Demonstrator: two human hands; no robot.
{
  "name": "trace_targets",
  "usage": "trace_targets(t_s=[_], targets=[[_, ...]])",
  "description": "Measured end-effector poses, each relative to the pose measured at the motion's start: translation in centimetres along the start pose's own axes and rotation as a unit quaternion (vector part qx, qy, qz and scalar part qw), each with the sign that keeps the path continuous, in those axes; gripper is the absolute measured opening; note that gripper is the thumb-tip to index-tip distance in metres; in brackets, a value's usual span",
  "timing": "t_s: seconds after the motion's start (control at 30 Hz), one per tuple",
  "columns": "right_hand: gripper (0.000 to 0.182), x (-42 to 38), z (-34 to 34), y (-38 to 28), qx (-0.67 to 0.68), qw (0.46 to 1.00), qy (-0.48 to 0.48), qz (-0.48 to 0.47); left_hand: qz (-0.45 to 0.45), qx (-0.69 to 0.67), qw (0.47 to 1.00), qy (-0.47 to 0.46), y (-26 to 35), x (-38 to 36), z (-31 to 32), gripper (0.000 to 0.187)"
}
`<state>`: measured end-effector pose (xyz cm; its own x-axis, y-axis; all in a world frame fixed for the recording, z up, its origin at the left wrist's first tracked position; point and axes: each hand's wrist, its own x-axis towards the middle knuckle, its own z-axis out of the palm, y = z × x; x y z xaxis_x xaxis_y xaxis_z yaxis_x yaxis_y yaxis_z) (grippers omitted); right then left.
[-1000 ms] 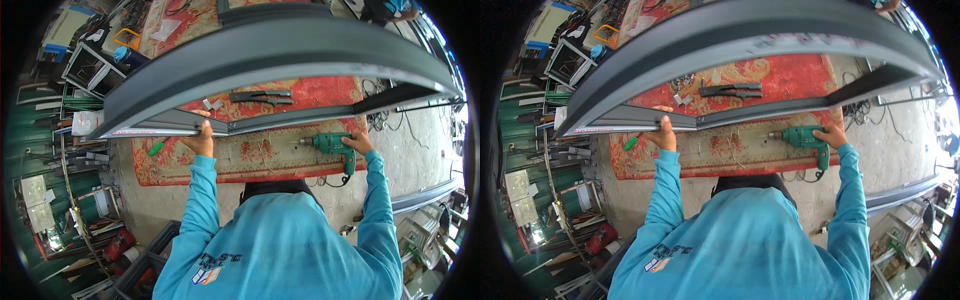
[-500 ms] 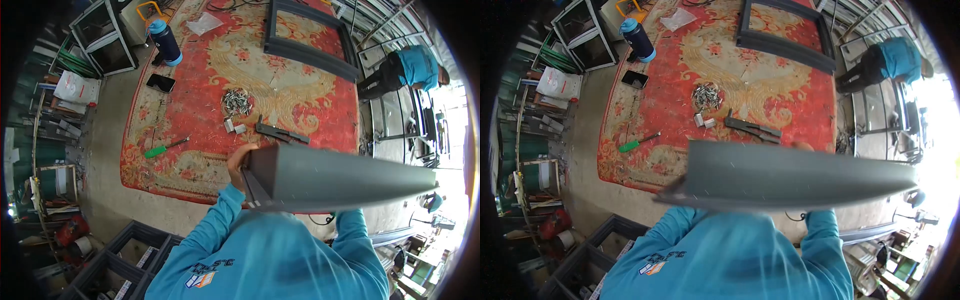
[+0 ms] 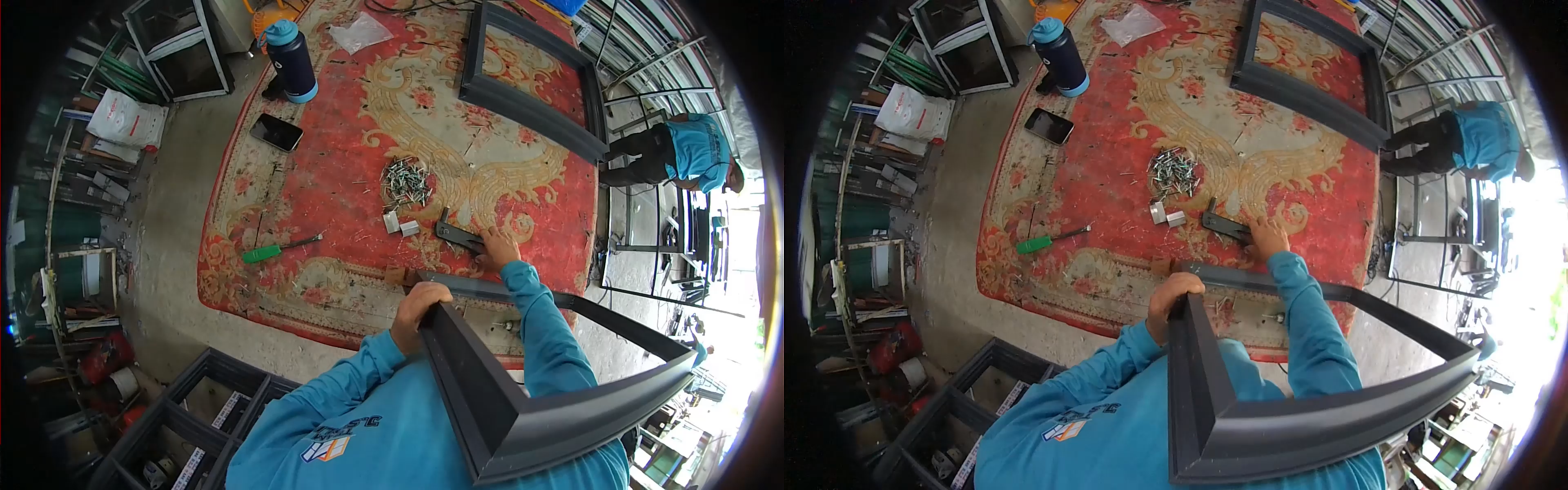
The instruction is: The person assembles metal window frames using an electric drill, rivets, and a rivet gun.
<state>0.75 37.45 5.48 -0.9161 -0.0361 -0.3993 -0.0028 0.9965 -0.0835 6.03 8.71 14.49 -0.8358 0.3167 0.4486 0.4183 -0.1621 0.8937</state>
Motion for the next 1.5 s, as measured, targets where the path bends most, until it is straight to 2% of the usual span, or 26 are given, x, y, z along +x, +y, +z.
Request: trace_targets(t_s=[0.07, 0.2, 0.27, 0.37, 0.43, 0.5, 0.53, 0.57, 0.63, 0.67, 0.7, 0.73, 0.77, 0.8, 0.83, 0.87, 0.9, 0.93, 0.97, 1.03, 1.1, 1.3, 1.37, 1.4, 1.43, 1.5], targets=[[0.063, 0.0, -0.1, -0.1, -0.014, 1.000, -0.013, -0.020, 0.007, -0.005, 1.000, -0.027, 0.2, 0.0, -0.4, 0.046], [0.063, 0.6, -0.6, -0.7, -0.008, 0.998, -0.056, 0.010, 0.011, -0.037, 0.994, -0.106, 1.3, 0.3, -1.4, 0.053], [0.062, 0.5, -0.4, -0.8, -0.002, 0.997, -0.070, 0.019, -0.016, -0.055, 0.989, -0.134, 1.7, 0.7, -2.0, 0.055], [0.057, 0.3, -0.8, -0.6, 0.031, 0.998, -0.049, 0.009, -0.049, -0.097, 0.976, -0.188, 2.6, 2.2, -3.6, 0.056], [0.049, 0.1, -0.8, -0.3, 0.111, 0.993, 0.022, 0.031, -0.060, -0.123, 0.967, -0.214, 2.3, 2.9, -4.9, 0.055], [0.048, 0.3, -2.1, 0.1, 0.132, 0.989, -0.013, 0.058, -0.041, 0.031, 0.984, -0.172, 1.0, 4.1, -6.0, 0.051], [0.050, 0.4, -2.7, 0.1, 0.153, 0.984, -0.048, 0.080, -0.076, 0.045, 0.989, -0.118, -0.6, 4.5, -6.1, 0.047], [0.050, 0.3, -2.7, 0.0, 0.153, 0.984, -0.046, 0.081, -0.110, 0.059, 0.990, -0.063, -2.7, 4.7, -6.2, 0.044], [0.046, 0.1, -2.8, -0.4, 0.256, 0.965, -0.026, 0.049, -0.184, 0.134, 0.973, 0.032, -7.2, 5.9, -6.9, 0.036], [0.046, 0.0, -3.6, -1.0, 0.256, 0.965, -0.024, 0.050, -0.217, 0.178, 0.959, 0.045, -9.6, 6.5, -7.4, 0.031], [0.048, -0.3, -5.1, -1.8, 0.292, 0.949, -0.069, 0.098, -0.250, 0.220, 0.941, 0.058, -11.8, 6.9, -8.0, 0.026], [0.049, -0.5, -6.3, -2.4, 0.326, 0.927, -0.114, 0.144, -0.248, 0.220, 0.942, 0.058, -14.0, 7.2, -8.6, 0.026], [0.049, -0.8, -6.9, -2.8, 0.326, 0.927, -0.113, 0.145, -0.238, 0.281, 0.930, 0.022, -15.9, 7.4, -9.1, 0.024], [0.048, -1.3, -7.3, -3.1, 0.326, 0.936, -0.063, 0.122, -0.226, 0.340, 0.913, -0.013, -16.8, 7.9, -9.2, 0.022], [0.047, -1.7, -7.8, -3.2, 0.324, 0.941, -0.014, 0.099, -0.227, 0.339, 0.913, -0.013, -17.6, 8.1, -9.1, 0.022], [0.047, -2.0, -8.7, -3.2, 0.323, 0.941, -0.015, 0.100, -0.224, 0.385, 0.894, -0.040, -18.1, 8.3, -9.0, 0.021], [0.044, -2.1, -10.0, -3.1, 0.235, 0.968, 0.013, 0.090, -0.220, 0.431, 0.873, -0.067, -18.5, 8.4, -8.8, 0.019], [0.041, -2.4, -11.2, -3.1, 0.146, 0.985, 0.040, 0.079, -0.221, 0.430, 0.873, -0.067, -18.9, 8.5, -8.5, 0.019], [0.041, -2.9, -12.7, -3.2, 0.146, 0.985, 0.040, 0.080, -0.225, 0.442, 0.865, -0.080, -19.3, 8.7, -8.3, 0.021], [0.037, -3.6, -15.3, -3.2, 0.058, 0.994, 0.043, 0.078, -0.227, 0.453, 0.857, -0.092, -19.9, 9.0, -7.7, 0.022], [0.033, -3.9, -16.2, -3.0, 0.035, 0.994, 0.056, 0.083, -0.194, 0.462, 0.862, -0.070, -20.2, 9.3, -7.2, 0.020], [0.032, -4.1, -17.4, -3.5, 0.086, 0.989, 0.098, 0.067, -0.155, 0.487, 0.848, -0.138, -21.2, 10.4, -6.9, 0.021], [0.030, -3.8, -16.0, -3.2, 0.176, 0.979, 0.061, 0.083, -0.147, 0.491, 0.846, -0.147, -21.4, 10.8, -7.2, 0.017], [0.030, -3.8, -15.4, -3.2, 0.176, 0.979, 0.062, 0.083, -0.141, 0.494, 0.843, -0.157, -21.4, 10.9, -7.3, 0.014], [0.028, -3.8, -14.8, -3.2, 0.231, 0.968, 0.078, 0.063, -0.141, 0.494, 0.843, -0.158, -21.3, 10.9, -7.3, 0.014], [0.025, -3.7, -14.1, -3.4, 0.286, 0.952, 0.096, 0.044, -0.059, 0.547, 0.825, -0.128, -21.1, 11.0, -7.2, 0.006]])
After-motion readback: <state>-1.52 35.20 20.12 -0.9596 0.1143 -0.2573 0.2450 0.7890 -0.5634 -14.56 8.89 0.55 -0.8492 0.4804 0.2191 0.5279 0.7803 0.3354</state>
